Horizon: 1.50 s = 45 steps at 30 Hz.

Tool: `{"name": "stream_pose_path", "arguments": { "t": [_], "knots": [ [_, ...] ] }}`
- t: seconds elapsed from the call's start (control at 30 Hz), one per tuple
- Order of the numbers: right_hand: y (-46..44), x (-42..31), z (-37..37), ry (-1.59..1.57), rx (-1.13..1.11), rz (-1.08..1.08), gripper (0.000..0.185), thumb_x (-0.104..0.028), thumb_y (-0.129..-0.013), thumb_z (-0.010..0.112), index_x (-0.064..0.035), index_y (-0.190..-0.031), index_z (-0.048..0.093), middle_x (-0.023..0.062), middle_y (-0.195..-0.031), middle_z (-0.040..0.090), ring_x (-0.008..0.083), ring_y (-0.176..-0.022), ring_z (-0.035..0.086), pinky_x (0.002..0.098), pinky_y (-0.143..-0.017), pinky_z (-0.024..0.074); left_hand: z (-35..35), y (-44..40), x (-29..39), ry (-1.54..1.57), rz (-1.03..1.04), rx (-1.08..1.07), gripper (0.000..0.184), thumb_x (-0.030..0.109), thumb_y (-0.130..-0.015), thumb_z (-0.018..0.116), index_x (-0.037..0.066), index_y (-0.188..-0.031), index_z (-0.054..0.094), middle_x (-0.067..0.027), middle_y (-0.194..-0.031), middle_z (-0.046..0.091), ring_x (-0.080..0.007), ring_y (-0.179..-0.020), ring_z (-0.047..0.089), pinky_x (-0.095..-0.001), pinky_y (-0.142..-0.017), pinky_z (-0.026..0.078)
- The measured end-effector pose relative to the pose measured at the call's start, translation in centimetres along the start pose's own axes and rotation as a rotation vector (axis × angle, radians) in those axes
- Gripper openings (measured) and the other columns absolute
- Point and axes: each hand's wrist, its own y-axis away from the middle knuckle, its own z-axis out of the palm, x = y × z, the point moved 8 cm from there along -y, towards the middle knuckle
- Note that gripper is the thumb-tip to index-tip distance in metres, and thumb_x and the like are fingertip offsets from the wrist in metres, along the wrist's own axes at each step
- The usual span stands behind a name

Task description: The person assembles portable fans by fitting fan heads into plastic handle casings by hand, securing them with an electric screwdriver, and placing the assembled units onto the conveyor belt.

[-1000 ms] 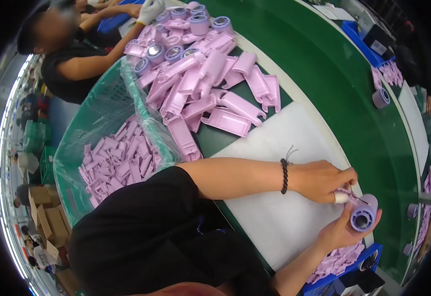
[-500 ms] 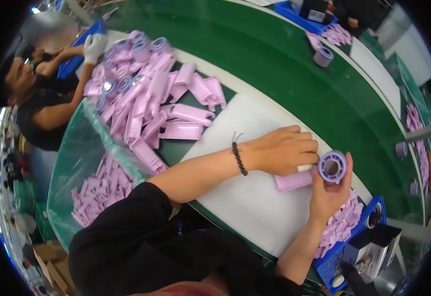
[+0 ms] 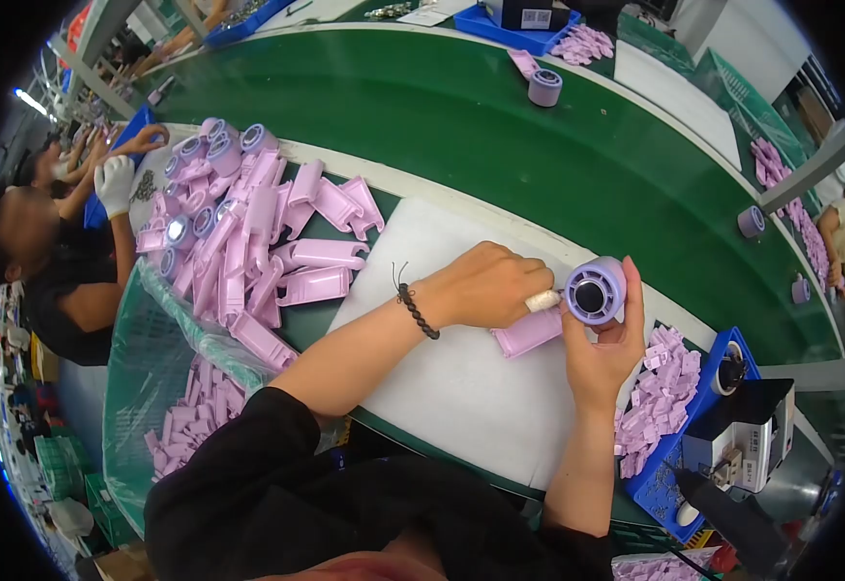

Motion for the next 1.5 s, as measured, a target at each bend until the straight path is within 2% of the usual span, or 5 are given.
{"name": "stream_pose_path", "arguments": {
  "t": [0.33,0.67,0.97,1.23,1.5],
  "knots": [
    [0.2,0.3,0.7,0.002,-0.021,0.003,0.077,0.008,-0.073,0.076,-0.0018,-0.142,0.044,0.0171,-0.129,0.058,0.0222,-0.104,0.065,0.0283,-0.086,0.0567,-0.7,0.4,-0.2,0.180,0.034,-0.215,0.016,0.024,-0.089,0.055,0.009,-0.083,0.058,-0.0081,-0.074,0.067,-0.0337,-0.062,0.061,-0.0369,-0.057,0.047],
    [1.0,-0.8,1.1,0.145,0.064,-0.120,0.076,0.008,-0.072,0.077,-0.0011,-0.141,0.045,0.0192,-0.130,0.057,0.0248,-0.108,0.063,0.0293,-0.082,0.0578,-1.6,-0.1,1.8,-0.150,-0.134,-0.166,0.018,0.021,-0.084,0.058,0.004,-0.079,0.062,-0.0133,-0.068,0.067,-0.0337,-0.053,0.062,-0.0372,-0.052,0.047],
    [2.8,-5.2,0.5,0.486,0.205,-0.736,0.078,0.013,-0.070,0.077,-0.0008,-0.140,0.045,0.0211,-0.131,0.056,0.0304,-0.109,0.062,0.0358,-0.091,0.0553,-3.3,-0.6,3.1,0.117,-0.288,-0.018,0.015,0.016,-0.079,0.063,0.001,-0.078,0.065,-0.0172,-0.067,0.066,-0.0364,-0.055,0.064,-0.0400,-0.054,0.050],
    [3.2,-3.4,0.0,0.354,0.142,-0.664,0.072,0.014,-0.070,0.076,0.0013,-0.135,0.048,0.0234,-0.132,0.055,0.0344,-0.108,0.061,0.0420,-0.091,0.0542,-1.0,0.2,1.4,0.253,-0.459,-0.034,0.017,0.016,-0.078,0.063,-0.001,-0.080,0.065,-0.0207,-0.071,0.066,-0.0395,-0.066,0.066,-0.0433,-0.058,0.052],
    [3.1,-3.0,-0.4,0.296,0.158,-0.560,0.074,0.015,-0.072,0.075,-0.0003,-0.138,0.046,0.0212,-0.134,0.054,0.0328,-0.114,0.059,0.0388,-0.098,0.0523,-1.9,0.3,1.8,0.265,-0.416,-0.007,0.017,0.017,-0.077,0.065,0.000,-0.079,0.066,-0.0199,-0.071,0.066,-0.0396,-0.063,0.064,-0.0422,-0.058,0.052]
  ]
}}
